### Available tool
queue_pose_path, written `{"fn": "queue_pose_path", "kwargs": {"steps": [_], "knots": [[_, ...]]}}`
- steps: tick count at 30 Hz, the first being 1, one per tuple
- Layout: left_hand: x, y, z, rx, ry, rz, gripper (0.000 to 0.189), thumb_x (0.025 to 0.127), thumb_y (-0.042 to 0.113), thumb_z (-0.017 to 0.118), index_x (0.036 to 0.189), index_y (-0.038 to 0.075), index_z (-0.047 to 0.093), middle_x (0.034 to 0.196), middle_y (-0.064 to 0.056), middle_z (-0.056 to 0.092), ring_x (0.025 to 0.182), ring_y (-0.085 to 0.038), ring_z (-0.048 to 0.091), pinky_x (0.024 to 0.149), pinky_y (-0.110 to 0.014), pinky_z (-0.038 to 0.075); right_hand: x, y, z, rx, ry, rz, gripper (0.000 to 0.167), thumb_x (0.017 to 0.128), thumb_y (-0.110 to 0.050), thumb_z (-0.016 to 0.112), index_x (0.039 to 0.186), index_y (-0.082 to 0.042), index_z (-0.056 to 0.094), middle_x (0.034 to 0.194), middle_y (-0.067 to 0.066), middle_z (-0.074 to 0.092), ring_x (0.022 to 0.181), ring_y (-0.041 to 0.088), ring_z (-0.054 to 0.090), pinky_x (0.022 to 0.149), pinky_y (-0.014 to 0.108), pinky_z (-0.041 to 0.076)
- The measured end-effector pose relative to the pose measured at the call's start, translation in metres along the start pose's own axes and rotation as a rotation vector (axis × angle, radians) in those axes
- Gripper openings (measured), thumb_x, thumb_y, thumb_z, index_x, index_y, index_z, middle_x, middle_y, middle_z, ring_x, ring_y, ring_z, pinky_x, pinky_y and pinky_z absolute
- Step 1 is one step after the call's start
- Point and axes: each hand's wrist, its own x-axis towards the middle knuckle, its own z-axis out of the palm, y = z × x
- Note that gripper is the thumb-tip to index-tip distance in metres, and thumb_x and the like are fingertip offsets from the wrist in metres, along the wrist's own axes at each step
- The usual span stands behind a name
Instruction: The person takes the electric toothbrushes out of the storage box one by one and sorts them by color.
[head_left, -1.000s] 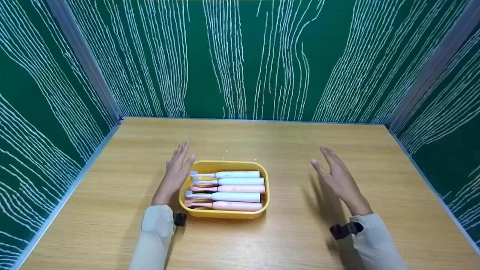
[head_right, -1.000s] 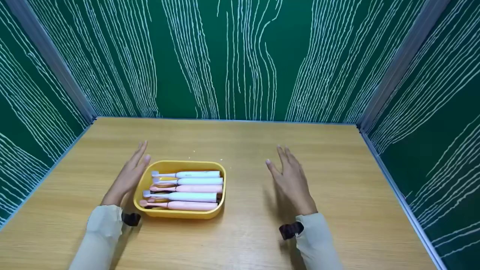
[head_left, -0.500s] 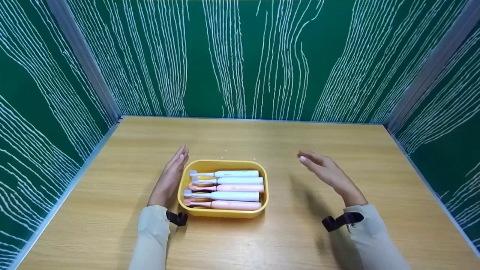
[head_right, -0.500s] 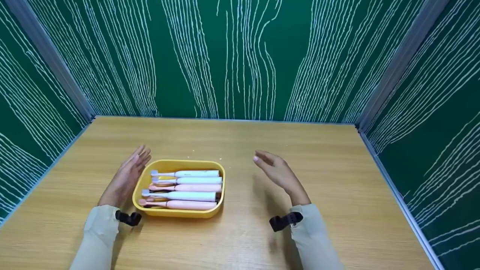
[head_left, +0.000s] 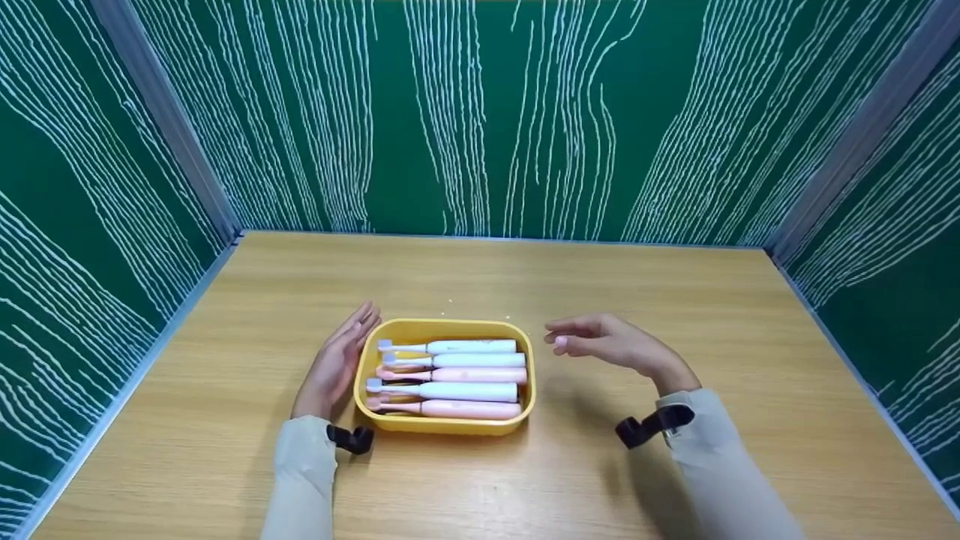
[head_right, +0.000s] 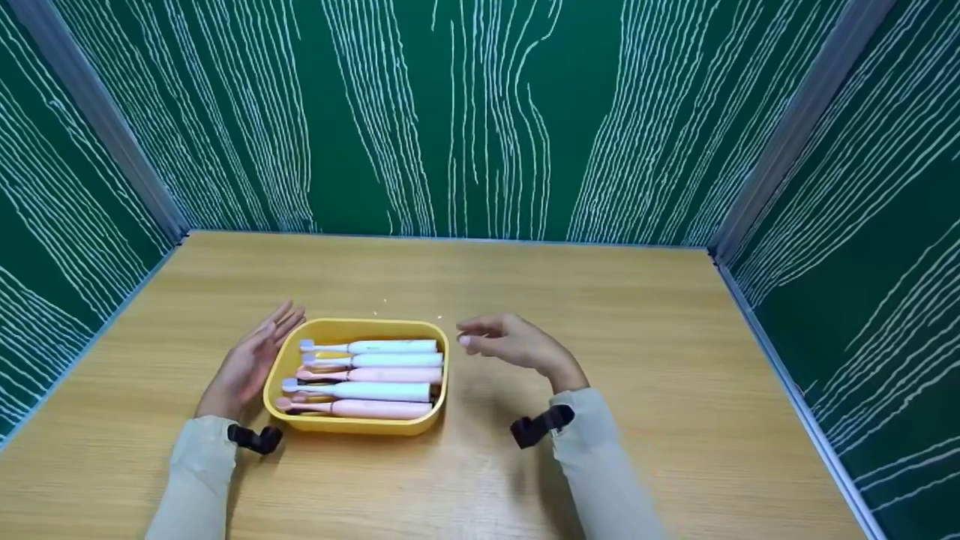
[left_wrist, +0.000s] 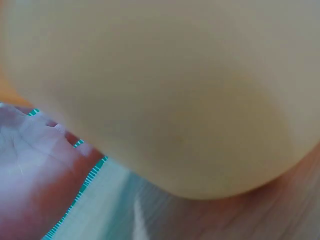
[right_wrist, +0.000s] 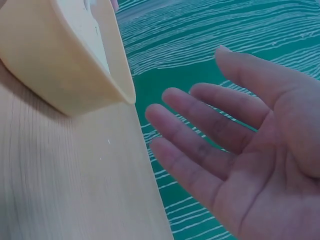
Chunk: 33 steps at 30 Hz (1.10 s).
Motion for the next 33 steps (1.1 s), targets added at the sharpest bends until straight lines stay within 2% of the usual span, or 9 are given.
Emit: {"fn": "queue_pose_path", "kwargs": {"steps": [7,13,19,25,33], "knots": [[0.000,-0.004,-0.002,0.011,0.031,-0.043,0.051,0.105,0.020,0.033,0.154,0.011,0.023,0.160,-0.007,0.022,0.148,-0.020,0.018,0.122,-0.034,0.013,0.011,-0.012,0.008,-0.027,-0.022,0.047,0.047,0.090,-0.040,0.063,0.132,-0.018,0.060,0.133,0.003,0.061,0.115,0.021,0.060,0.108,0.052,0.040],[0.000,-0.007,-0.003,-0.006,0.057,-0.077,0.049,0.103,0.014,0.033,0.151,0.006,0.027,0.159,-0.007,0.025,0.147,-0.019,0.019,0.122,-0.034,0.016,0.020,-0.022,0.013,-0.070,-0.065,0.034,0.045,0.092,-0.040,0.061,0.130,-0.016,0.061,0.130,0.003,0.062,0.115,0.021,0.060,0.107,0.051,0.042],[-0.001,-0.014,-0.003,-0.039,0.011,-0.065,0.048,0.102,0.007,0.030,0.150,0.002,0.028,0.159,-0.009,0.024,0.147,-0.020,0.017,0.122,-0.036,0.016,0.031,-0.029,0.019,-0.120,-0.112,-0.009,0.043,0.093,-0.037,0.061,0.128,-0.013,0.063,0.123,0.004,0.066,0.114,0.022,0.059,0.105,0.050,0.043],[0.002,-0.017,-0.004,-0.044,-0.007,-0.072,0.049,0.102,0.005,0.028,0.151,0.004,0.028,0.160,-0.007,0.022,0.147,-0.022,0.018,0.121,-0.038,0.018,0.041,-0.038,0.024,-0.161,-0.127,0.027,0.038,0.091,-0.036,0.064,0.124,-0.018,0.066,0.124,-0.001,0.066,0.118,0.022,0.055,0.108,0.056,0.038],[0.001,-0.016,-0.004,-0.112,-0.021,-0.063,0.049,0.101,0.002,0.028,0.150,0.001,0.029,0.159,-0.008,0.024,0.146,-0.023,0.021,0.121,-0.038,0.019,0.055,-0.047,0.033,-0.191,-0.169,-0.016,0.033,0.091,-0.028,0.065,0.121,-0.014,0.068,0.118,-0.001,0.068,0.110,0.018,0.060,0.105,0.046,0.045]]}}
